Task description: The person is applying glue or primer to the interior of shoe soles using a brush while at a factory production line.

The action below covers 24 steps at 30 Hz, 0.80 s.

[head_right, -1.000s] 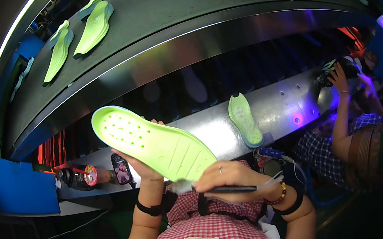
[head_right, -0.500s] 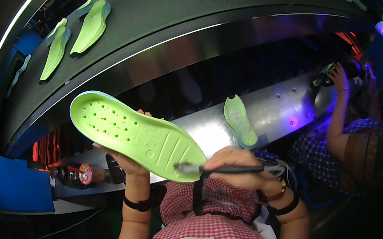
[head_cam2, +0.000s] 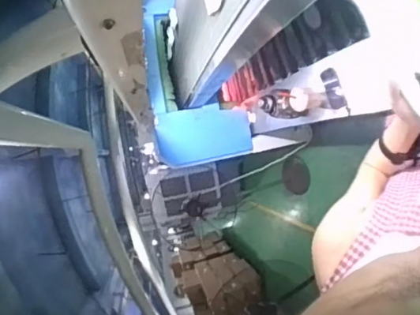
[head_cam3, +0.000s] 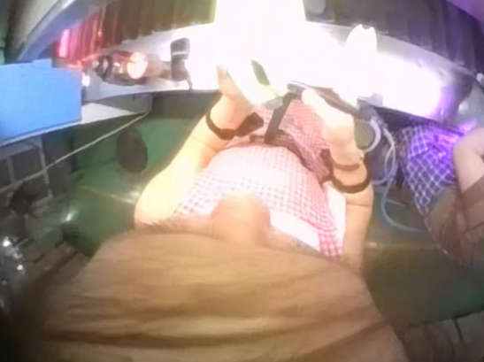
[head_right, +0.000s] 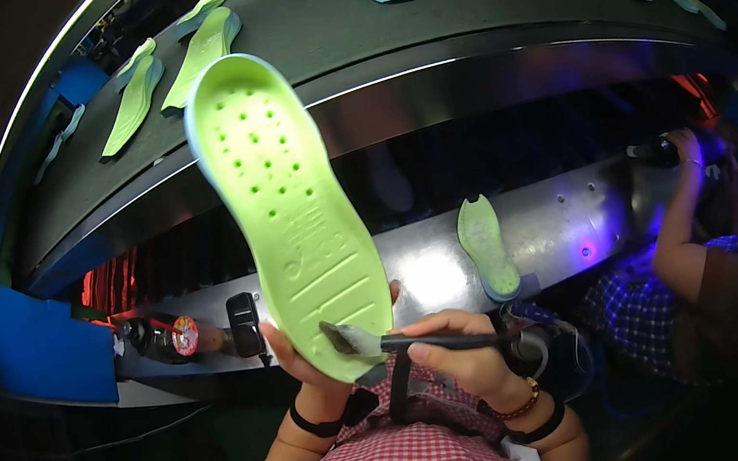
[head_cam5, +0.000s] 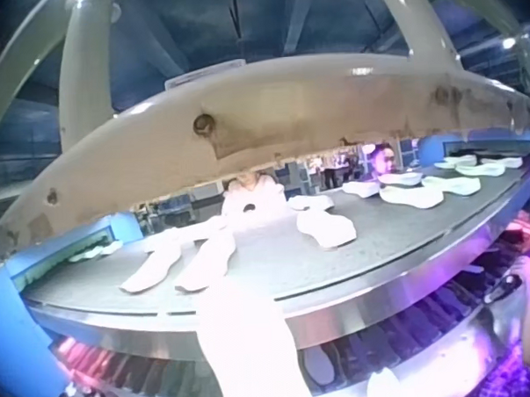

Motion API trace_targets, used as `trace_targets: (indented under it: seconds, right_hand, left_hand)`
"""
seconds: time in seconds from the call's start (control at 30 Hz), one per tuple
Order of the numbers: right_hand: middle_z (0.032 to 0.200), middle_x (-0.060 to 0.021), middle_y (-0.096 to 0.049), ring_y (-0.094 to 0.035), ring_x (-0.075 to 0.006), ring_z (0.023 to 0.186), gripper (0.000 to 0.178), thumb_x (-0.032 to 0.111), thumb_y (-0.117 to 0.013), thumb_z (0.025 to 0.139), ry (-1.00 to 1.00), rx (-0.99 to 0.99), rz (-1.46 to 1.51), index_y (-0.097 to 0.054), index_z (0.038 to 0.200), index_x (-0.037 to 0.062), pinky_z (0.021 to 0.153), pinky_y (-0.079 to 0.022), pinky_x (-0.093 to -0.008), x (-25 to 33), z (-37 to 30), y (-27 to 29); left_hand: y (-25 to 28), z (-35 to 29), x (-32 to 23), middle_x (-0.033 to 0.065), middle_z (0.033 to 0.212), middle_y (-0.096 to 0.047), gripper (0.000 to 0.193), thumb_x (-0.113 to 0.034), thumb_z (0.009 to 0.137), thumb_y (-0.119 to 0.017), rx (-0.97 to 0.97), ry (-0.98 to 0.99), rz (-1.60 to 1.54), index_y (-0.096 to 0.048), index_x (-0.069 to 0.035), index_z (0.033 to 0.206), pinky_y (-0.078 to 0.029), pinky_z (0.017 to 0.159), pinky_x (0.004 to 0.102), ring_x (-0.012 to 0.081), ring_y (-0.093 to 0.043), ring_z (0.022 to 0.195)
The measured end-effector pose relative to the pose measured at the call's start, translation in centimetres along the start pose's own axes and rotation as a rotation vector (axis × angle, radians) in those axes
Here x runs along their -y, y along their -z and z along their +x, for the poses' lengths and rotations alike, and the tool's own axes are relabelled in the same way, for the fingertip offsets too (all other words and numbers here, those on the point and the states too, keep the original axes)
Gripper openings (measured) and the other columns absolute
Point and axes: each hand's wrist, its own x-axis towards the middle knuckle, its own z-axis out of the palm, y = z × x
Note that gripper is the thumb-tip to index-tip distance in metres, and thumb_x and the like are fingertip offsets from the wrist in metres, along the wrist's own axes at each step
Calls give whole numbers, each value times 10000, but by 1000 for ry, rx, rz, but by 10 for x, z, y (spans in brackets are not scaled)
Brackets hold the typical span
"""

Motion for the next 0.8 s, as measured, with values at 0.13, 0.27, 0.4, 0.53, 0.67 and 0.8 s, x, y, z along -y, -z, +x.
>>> trace_targets:
  seconds: [0.13,0.27,0.4,0.53,0.67,0.8]
  right_hand:
    - [847,-131,-637,-614,-186,759,253,-45,-646,691,437,241,-694,-619,941,-18,671,-488,-264,19,1,-11]
    - [849,-137,-640,-619,-210,757,242,-47,-657,674,435,100,-690,-625,913,-20,665,-492,-269,14,14,-2]
    - [884,-115,-646,-613,-206,795,222,-27,-666,673,526,310,-767,-629,891,-2,689,-487,-283,23,13,-7]
    - [866,-118,-648,-611,-208,808,227,-14,-681,668,476,228,-749,-643,890,12,712,-485,-289,12,18,2]
    - [888,-120,-649,-612,-218,816,239,-7,-688,659,449,278,-715,-648,893,15,719,-490,-289,26,17,-2]
    - [873,-114,-654,-616,-216,792,225,-6,-687,656,472,283,-802,-649,876,13,704,-490,-288,31,23,5]
  left_hand:
    - [18,6,0,195,1307,-356,822,-666,785,-320,-33,107,-56,-251,-65,1341,-325,942,563,370,-433,1129]
    - [29,14,0,225,1307,-344,762,-606,812,-333,-2,92,-196,-266,-56,1335,-345,912,578,419,-431,1113]
    - [28,18,1,246,1281,-366,756,-592,813,-336,-43,94,-204,-264,-49,1334,-376,871,586,439,-458,1075]
    - [20,20,2,234,1269,-388,731,-565,820,-346,-13,104,-236,-277,-40,1325,-377,892,565,424,-462,1079]
    - [24,24,-4,226,1242,-419,704,-526,819,-385,-24,151,-177,-293,-31,1311,-421,880,520,396,-496,1054]
    - [31,24,-7,220,1223,-441,665,-475,826,-420,-81,137,-138,-307,-19,1296,-462,844,481,366,-509,1052]
